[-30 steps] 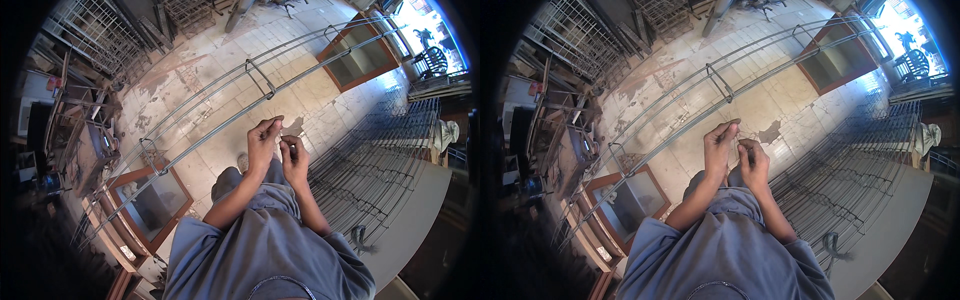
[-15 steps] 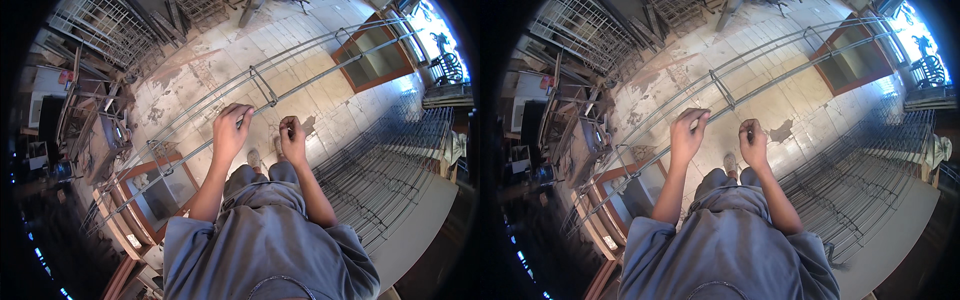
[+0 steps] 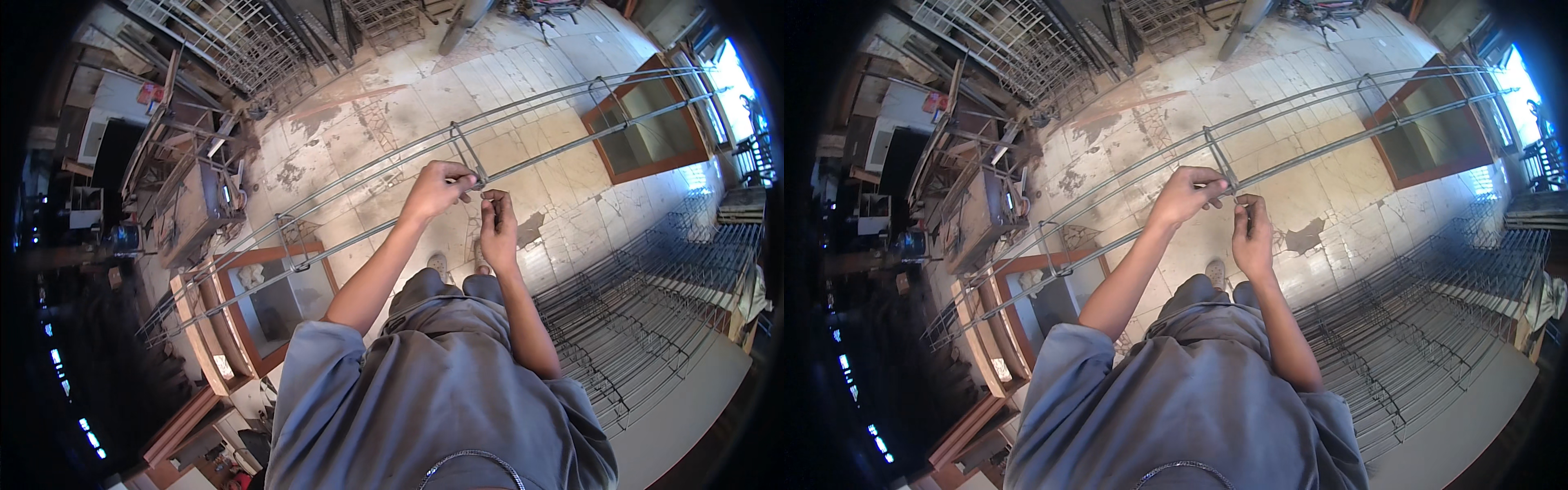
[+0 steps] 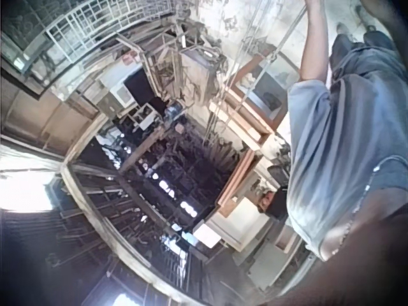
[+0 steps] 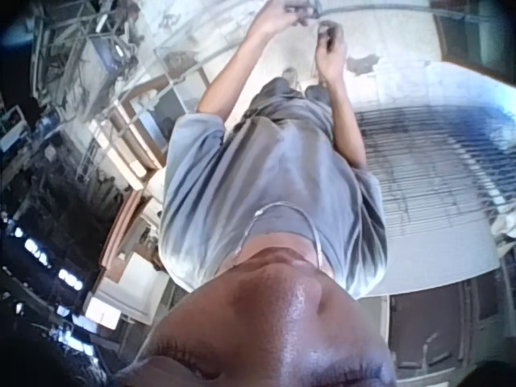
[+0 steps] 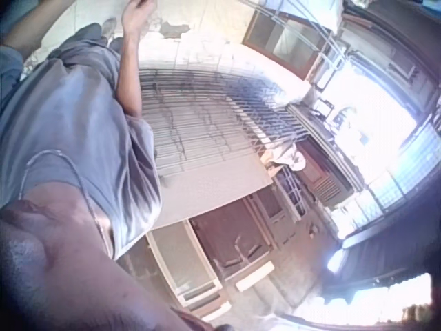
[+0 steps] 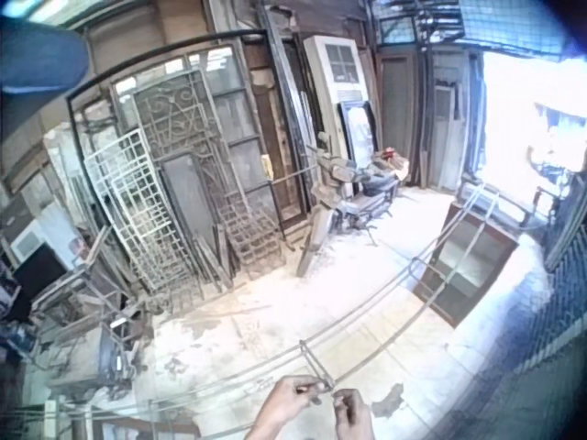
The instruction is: The person assembles a metal framework by hand, using small wire pieces to secure the junctions of long metal rods.
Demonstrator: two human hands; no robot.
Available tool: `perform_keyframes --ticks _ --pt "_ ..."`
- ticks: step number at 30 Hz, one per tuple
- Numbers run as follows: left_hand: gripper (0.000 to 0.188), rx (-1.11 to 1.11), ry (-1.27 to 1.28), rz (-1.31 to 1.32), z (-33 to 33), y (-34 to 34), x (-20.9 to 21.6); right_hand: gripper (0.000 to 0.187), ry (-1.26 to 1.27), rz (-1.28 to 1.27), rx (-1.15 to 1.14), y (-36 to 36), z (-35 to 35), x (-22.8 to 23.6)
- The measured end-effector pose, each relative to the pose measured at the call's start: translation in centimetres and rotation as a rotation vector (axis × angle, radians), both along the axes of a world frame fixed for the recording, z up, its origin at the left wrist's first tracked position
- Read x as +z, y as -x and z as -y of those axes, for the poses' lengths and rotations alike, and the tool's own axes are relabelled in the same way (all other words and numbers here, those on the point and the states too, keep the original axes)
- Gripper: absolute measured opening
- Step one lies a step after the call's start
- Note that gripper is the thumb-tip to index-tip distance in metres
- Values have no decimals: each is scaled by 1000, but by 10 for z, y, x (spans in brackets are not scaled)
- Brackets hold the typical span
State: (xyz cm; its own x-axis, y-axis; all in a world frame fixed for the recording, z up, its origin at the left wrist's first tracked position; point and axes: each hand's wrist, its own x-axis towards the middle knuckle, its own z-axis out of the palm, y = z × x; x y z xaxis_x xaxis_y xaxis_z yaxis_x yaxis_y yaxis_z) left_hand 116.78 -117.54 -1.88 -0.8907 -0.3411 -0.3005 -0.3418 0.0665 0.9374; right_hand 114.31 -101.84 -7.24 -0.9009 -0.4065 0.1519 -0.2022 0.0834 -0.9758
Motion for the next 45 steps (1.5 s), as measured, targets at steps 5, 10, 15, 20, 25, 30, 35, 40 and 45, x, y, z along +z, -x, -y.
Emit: perform_keyframes --ticks 5,10,15,20,25,30,35,40,45 --pt "19 81 -169 50 1 1 -1 9 -184 50 -34 -8 5 26" --pt "20 105 -107 14 -6 1 4 9 -185 122 -70 -8 8 31" --pt "16 31 251 -189 -12 -11 -7 8 -125 170 -88 -9 12 27" --pt "13 -5 517 -240 -17 -18 3 10 -120 241 -62 -5 9 37" --pt "14 50 393 -191 -19 -11 4 7 -28 200 -121 -8 16 27" --pt "24 -39 405 -74 -14 -9 11 6 -25 135 -121 -6 16 32" --pt "37 -193 387 128 -1 2 23 8 17 96 -133 -5 16 26" --pt "40 -145 422 -16 -2 5 29 11 16 96 -131 -4 18 44" --pt "37 -86 427 0 -8 3 34 9 -29 82 -122 0 14 42"
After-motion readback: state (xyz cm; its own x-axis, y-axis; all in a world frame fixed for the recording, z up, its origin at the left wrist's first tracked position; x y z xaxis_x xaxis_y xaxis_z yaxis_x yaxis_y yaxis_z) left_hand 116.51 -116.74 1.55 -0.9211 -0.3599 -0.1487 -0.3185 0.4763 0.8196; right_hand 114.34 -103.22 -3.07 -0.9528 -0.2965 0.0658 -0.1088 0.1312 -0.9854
